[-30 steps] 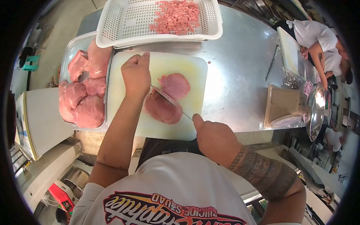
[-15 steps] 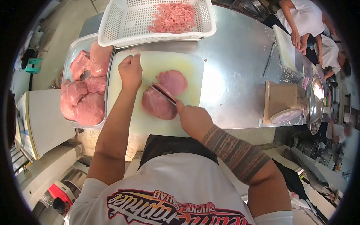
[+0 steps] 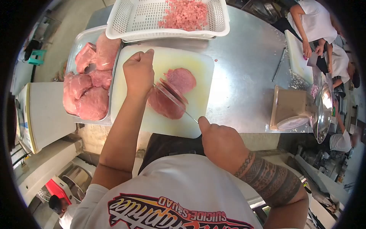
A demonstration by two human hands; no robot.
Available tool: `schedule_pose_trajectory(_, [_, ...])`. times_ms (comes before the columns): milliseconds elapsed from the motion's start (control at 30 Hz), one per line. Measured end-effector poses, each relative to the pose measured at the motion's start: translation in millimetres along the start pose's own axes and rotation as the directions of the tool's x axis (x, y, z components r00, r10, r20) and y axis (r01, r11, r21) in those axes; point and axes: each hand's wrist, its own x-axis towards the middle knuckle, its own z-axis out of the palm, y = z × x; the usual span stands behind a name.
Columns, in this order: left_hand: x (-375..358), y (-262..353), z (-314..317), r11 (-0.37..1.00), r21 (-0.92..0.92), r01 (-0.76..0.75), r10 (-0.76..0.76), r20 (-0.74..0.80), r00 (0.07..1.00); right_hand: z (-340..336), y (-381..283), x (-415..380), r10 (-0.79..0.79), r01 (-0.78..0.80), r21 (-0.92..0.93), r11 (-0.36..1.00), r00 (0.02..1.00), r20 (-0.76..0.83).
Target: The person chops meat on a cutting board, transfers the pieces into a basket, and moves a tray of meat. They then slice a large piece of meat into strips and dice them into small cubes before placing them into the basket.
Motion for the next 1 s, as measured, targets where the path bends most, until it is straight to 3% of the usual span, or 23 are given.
schedule_pose_trajectory(133, [10.0,-13.4,-1.6,0.998,-0.045,0.039,-0.038,0.014,0.999,2.1,-0.1,8.6,0.008,-0.009,0.023,1.000,1.000,0.015])
schedule_pose_trajectory(233, [20.3,-33.6,-5.2,1.000,-0.015,-0.024,0.024,0.004,1.000,15.2,-0.8,18.0,-0.010,0.011,0.016,1.000,0.999,-0.042])
schedule_pose_trajectory(333, [36.3,-54.5,-17.3,0.987,-0.146,0.069,-0.068,0.011,0.998,21.7,-9.0,34.3,0.007,-0.007,-0.027,1.000,1.000,-0.015])
schedule_pose_trajectory(533, [48.2,-81.9,-21.7,0.995,-0.047,-0.092,0.092,0.006,0.996,82.1,10.6,71.8,-0.002,-0.004,-0.044,0.999,0.991,-0.131])
schedule_pose_trajectory(667, [60.2,-98.0,-29.5,0.993,-0.060,-0.099,0.101,0.034,0.994,96.1,12.0,76.8,-0.028,0.003,-0.116,0.993,0.977,-0.211])
schedule_pose_trajectory(767, [52.2,-75.6,-23.2,0.986,-0.102,-0.132,0.135,0.014,0.991,78.8,9.0,62.3,-0.033,0.024,-0.054,0.998,0.982,-0.188])
schedule_pose_trajectory(867, [23.0,-13.8,-12.5,0.971,-0.180,-0.155,0.147,-0.056,0.987,36.5,-2.2,28.9,-0.036,0.032,-0.028,0.999,0.987,-0.154])
schedule_pose_trajectory(1000, [-6.7,4.3,-18.4,0.979,-0.072,-0.190,0.189,-0.021,0.982,17.7,-10.0,-12.1,-0.051,0.050,-0.013,0.999,0.991,-0.123])
